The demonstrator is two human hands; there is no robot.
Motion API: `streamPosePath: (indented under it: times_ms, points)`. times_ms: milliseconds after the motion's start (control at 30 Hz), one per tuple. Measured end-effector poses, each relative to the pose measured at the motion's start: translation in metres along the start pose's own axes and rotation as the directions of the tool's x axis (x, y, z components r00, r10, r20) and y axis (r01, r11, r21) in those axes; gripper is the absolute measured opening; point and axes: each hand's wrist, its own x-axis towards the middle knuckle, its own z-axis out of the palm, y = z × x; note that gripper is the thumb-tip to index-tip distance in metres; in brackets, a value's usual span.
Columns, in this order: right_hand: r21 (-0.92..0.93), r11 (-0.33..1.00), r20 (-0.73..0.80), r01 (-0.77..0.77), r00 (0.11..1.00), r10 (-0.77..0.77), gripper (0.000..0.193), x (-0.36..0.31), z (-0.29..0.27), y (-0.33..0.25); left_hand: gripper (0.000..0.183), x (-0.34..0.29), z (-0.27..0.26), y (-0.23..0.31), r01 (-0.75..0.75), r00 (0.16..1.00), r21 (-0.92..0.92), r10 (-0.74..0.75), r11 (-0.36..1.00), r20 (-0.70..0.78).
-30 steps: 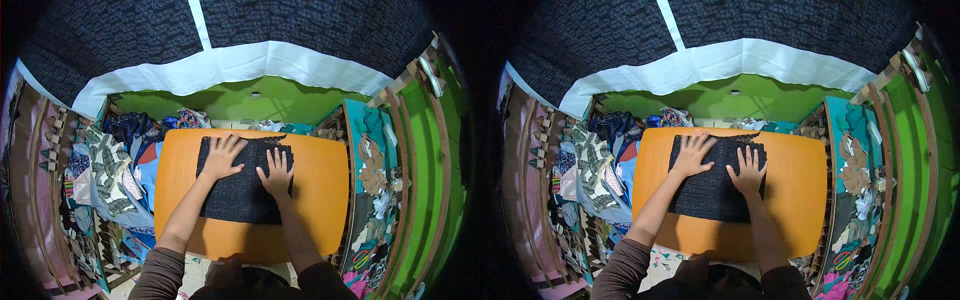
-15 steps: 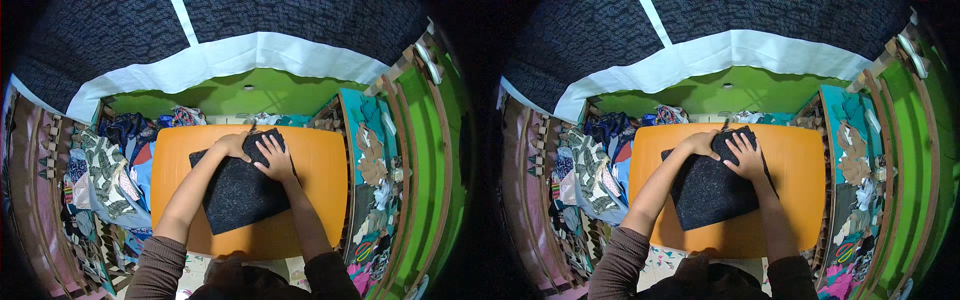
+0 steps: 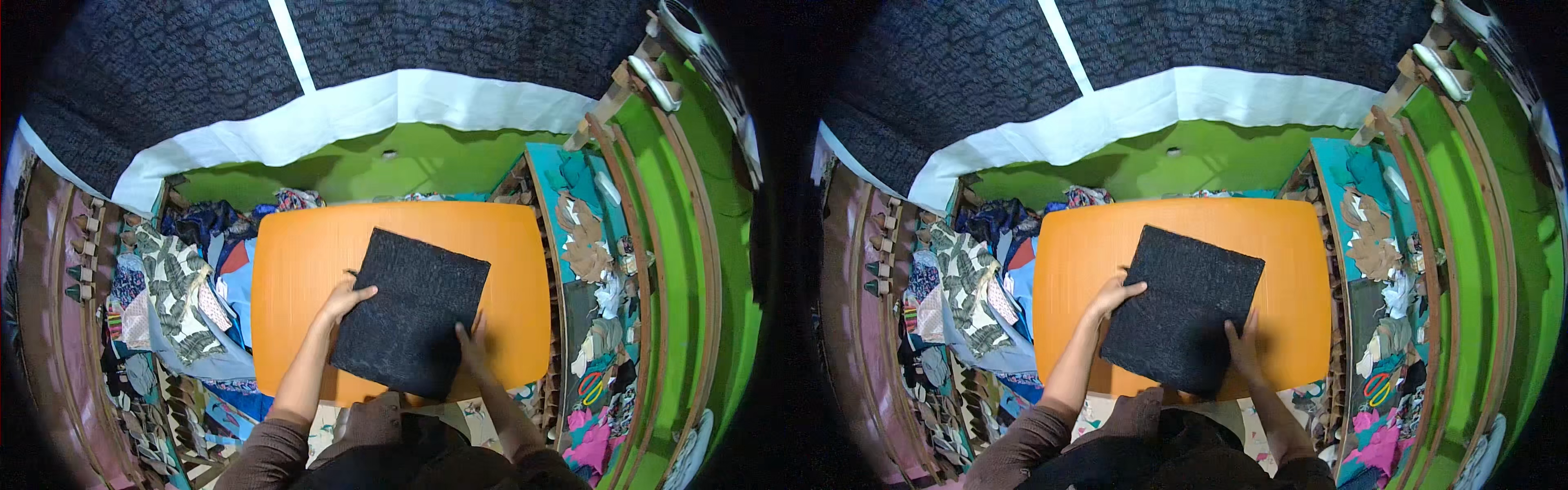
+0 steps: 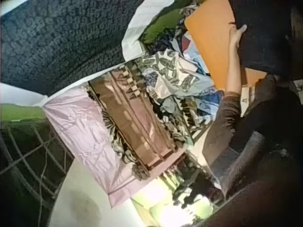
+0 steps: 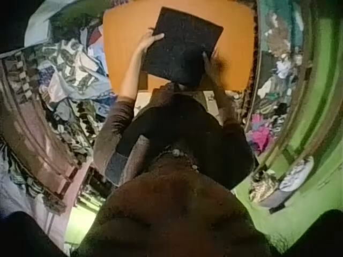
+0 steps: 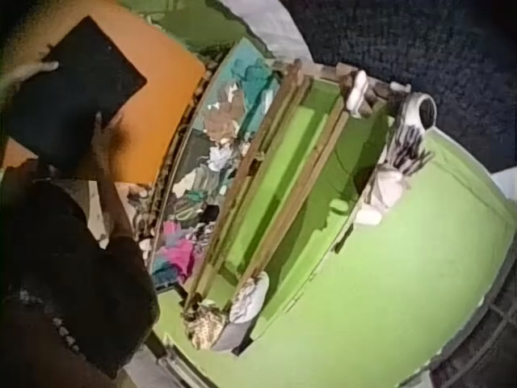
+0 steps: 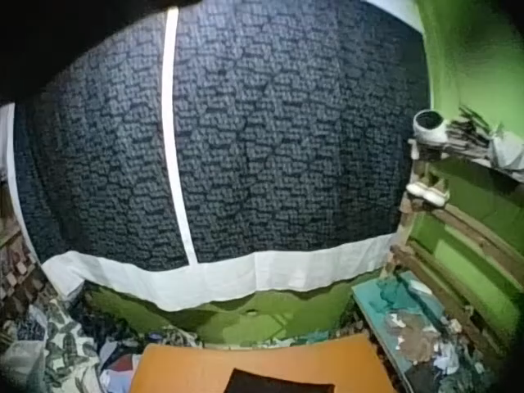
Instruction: The recorder folds several pieces of fabric individually on a table and stacks them on a shelf.
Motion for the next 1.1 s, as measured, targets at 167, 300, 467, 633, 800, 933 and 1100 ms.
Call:
streamPosePath:
  times_ms: [167,300,467,633,800,933,1100]
  points:
    - [0.39,0.896,0.224,-0.211,0.966,0.131,0.079,-0.05,-0.008,-0.038,0.062,-0.04,0.0,-0.025,0.054,0.998,0.108,-0.051,0.993,-0.03]
    - [0.415,0.894,0.169,-0.169,0.98,0.107,0.078,-0.06,-0.018,0.002,0.065,-0.046,0.011,-0.039,0.312,0.945,-0.131,-0.294,0.941,0.145]
    - [0.569,0.758,0.252,-0.319,0.945,0.208,0.083,-0.092,-0.024,0.024,0.058,-0.046,0.013,-0.076,0.384,0.916,-0.23,-0.339,0.894,0.212]
    - [0.669,0.668,0.119,-0.327,0.934,0.337,0.081,-0.161,-0.025,0.017,0.052,-0.039,0.033,-0.087,0.387,0.9,-0.065,-0.361,0.92,0.245]
    - [0.792,0.583,-0.064,-0.18,0.925,0.374,0.072,-0.228,-0.058,0.042,0.048,-0.051,0.111,-0.083,0.376,0.822,0.014,-0.341,0.926,0.455]
    - [0.803,0.595,-0.246,0.046,0.934,0.259,0.068,-0.273,-0.115,0.023,0.049,-0.067,0.186,-0.059,0.321,0.745,0.088,-0.309,0.943,0.591]
    - [0.67,0.695,-0.545,0.26,0.808,0.223,0.07,-0.329,-0.215,-0.003,0.054,-0.115,0.329,-0.014,0.169,0.563,0.16,-0.228,0.973,0.794]
